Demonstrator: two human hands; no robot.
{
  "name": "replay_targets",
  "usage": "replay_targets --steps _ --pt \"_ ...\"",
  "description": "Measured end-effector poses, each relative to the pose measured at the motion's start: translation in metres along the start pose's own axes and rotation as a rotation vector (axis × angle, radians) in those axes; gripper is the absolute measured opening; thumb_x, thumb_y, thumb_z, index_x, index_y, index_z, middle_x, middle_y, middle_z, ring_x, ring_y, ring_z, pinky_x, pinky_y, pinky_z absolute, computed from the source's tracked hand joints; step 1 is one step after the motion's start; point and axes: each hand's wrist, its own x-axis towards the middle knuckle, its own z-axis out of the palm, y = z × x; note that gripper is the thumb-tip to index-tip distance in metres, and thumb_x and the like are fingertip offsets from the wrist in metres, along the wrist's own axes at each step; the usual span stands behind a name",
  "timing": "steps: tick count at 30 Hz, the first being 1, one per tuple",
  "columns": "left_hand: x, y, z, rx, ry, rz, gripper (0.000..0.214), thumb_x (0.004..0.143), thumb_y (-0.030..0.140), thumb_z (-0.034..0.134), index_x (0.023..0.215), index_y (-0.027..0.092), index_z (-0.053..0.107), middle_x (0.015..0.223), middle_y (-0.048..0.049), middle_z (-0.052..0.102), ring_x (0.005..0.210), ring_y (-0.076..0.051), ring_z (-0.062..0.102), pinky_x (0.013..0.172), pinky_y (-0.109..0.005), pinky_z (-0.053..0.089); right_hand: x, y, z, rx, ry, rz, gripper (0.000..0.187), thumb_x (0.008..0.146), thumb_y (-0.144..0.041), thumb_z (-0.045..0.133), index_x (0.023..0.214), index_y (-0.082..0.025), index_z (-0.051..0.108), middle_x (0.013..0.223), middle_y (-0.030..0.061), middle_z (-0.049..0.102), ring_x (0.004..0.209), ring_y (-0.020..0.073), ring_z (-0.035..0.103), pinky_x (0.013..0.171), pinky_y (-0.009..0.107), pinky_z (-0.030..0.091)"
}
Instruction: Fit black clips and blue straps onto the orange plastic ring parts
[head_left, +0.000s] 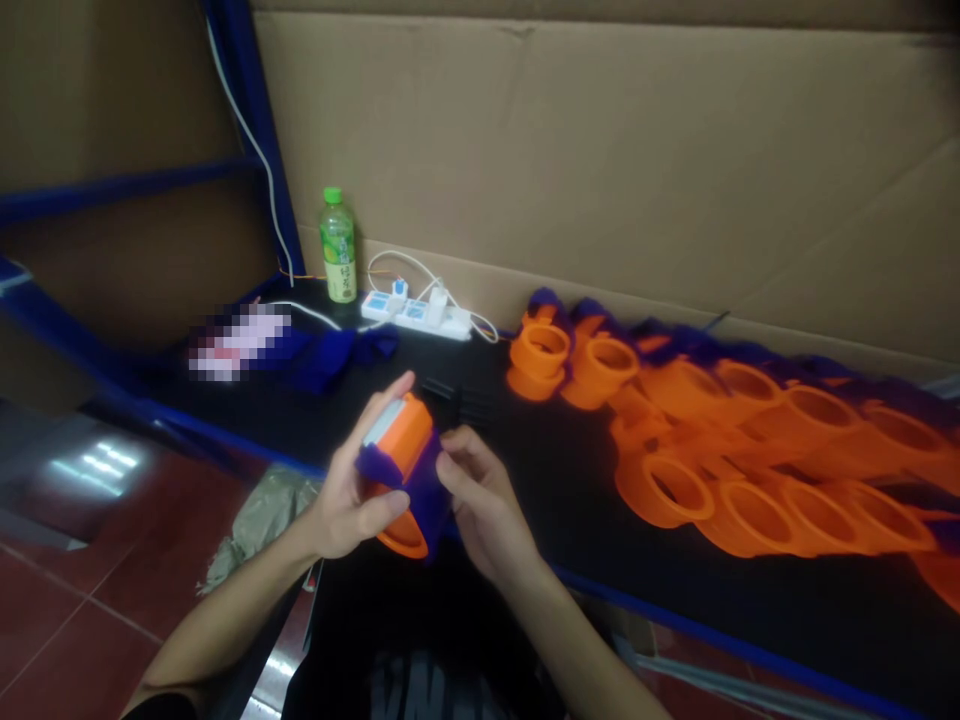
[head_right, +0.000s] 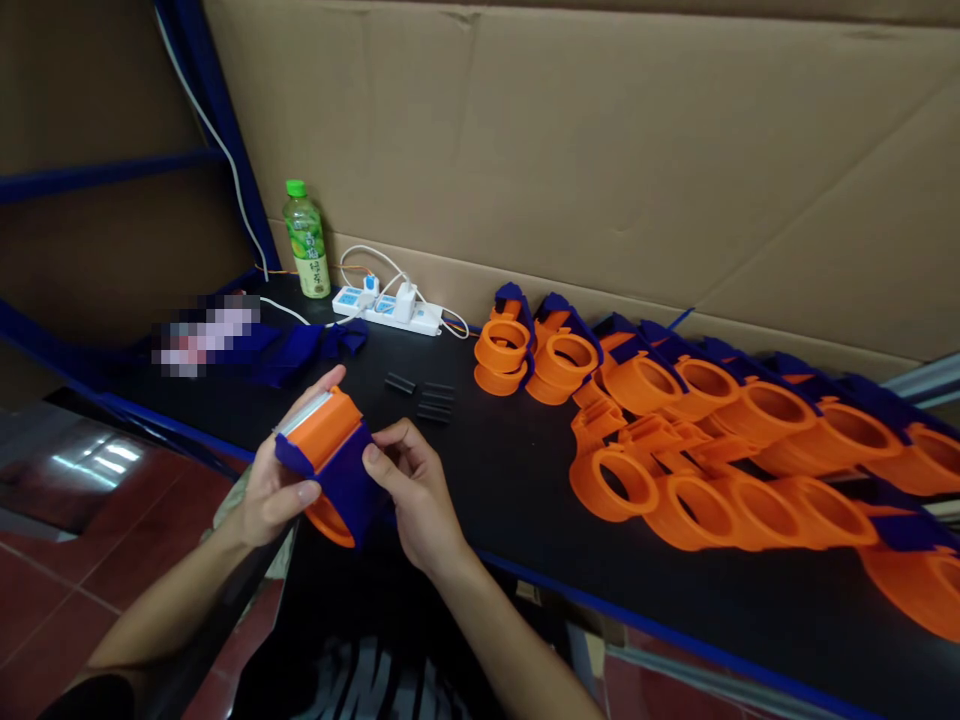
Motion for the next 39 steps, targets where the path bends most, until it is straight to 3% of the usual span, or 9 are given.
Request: replay_targets --steps 4,9,12,16,20,23,30,34,39 --pt "0.0 0.002 0.0 -0.007 -0.012 -0.006 0.083 0.082 0.047 0.072 0.155 0.025 0.039 0.164 -0.009 0.033 0.147 -0.038 0.036 0.126 -0.053 0.012 0.002 0.001 -0.002 -0.06 0.002 -0.059 0.028 0.082 -0.039 0.076 0.08 -0.021 0.055 0.079 -0.0032 0.054 0.068 0.0101 0.049 0.064 0.021 0.04" --pt "0.004 0.006 0.006 -0.03 0.072 -0.115 0.08 0.081 0.04 0.076 0.153 0.027 0.043 0.163 -0.0091 0.037 0.148 -0.037 0.035 0.121 -0.05 0.028 -0.001 0.006 -0.008 -0.461 0.09 -0.289 0.016 0.095 -0.037 0.062 0.097 -0.023 0.066 0.09 0.0007 0.062 0.084 0.0136 0.059 0.078 0.025 0.048" --pt "0.011 0.003 0.009 -0.171 0.232 -0.23 0.076 0.081 0.037 0.077 0.15 0.028 0.046 0.155 -0.0093 0.049 0.138 -0.033 0.049 0.115 -0.044 0.038 -0.01 0.006 -0.01 -0.825 0.029 -0.445 0.038 0.1 -0.037 0.052 0.136 -0.026 0.057 0.128 0.0089 0.059 0.118 0.021 0.058 0.101 0.037 0.049" --pt "0.022 -0.004 0.008 -0.35 0.432 -0.388 0.059 0.08 0.036 0.079 0.135 0.025 0.061 0.126 -0.0069 0.07 0.113 -0.025 0.067 0.099 -0.034 0.05 -0.021 0.007 -0.005 -1.329 -0.134 -0.64 0.091 0.081 -0.048 0.076 0.157 -0.024 0.033 0.157 0.0161 0.034 0.142 0.0342 0.038 0.113 0.053 0.042" --pt "0.028 -0.005 0.009 -0.459 0.458 -0.468 0.042 0.078 0.035 0.082 0.114 0.018 0.071 0.1 -0.0039 0.074 0.087 -0.016 0.07 0.083 -0.025 0.054 -0.019 0.01 0.0 -1.569 -0.121 -0.752 0.076 0.084 -0.033 0.074 0.152 -0.021 0.042 0.156 0.0179 0.036 0.14 0.0345 0.041 0.111 0.051 0.046" --pt "0.028 -0.005 0.011 -0.519 0.4 -0.47 0.041 0.078 0.035 0.082 0.114 0.018 0.071 0.096 -0.0038 0.073 0.084 -0.016 0.07 0.082 -0.026 0.055 -0.015 0.007 -0.003 -1.543 -0.064 -0.816 0.063 0.088 -0.028 0.066 0.147 -0.017 0.047 0.151 0.0184 0.044 0.135 0.0321 0.048 0.107 0.048 0.05" --pt "0.02 -0.027 0.005 -0.309 0.141 -0.306 0.074 0.086 0.034 0.073 0.152 0.033 0.04 0.139 -0.0102 0.058 0.127 -0.026 0.058 0.103 -0.047 0.05 -0.028 -0.031 -0.04 -1.499 0.261 -0.78 0.066 0.085 -0.033 0.068 0.146 -0.023 0.045 0.145 0.0147 0.049 0.131 0.0304 0.051 0.107 0.047 0.05" --pt "0.02 -0.038 0.002 -0.031 -0.045 -0.273 0.062 0.088 0.033 0.071 0.146 0.03 0.05 0.138 -0.0106 0.059 0.125 -0.026 0.058 0.104 -0.045 0.049 -0.043 -0.043 -0.078 -1.625 0.485 -0.604 0.065 0.087 -0.044 0.065 0.146 -0.024 0.047 0.144 0.016 0.049 0.132 0.0356 0.05 0.106 0.054 0.047" --pt "0.022 -0.037 0.005 0.215 -0.241 -0.17 0.044 0.088 0.032 0.072 0.131 0.028 0.064 0.127 -0.0083 0.062 0.118 -0.025 0.061 0.103 -0.044 0.05 -0.048 -0.038 -0.098 -1.661 0.514 -0.464 0.06 0.088 -0.047 0.061 0.141 -0.021 0.051 0.143 0.0162 0.05 0.133 0.0351 0.049 0.105 0.051 0.049"
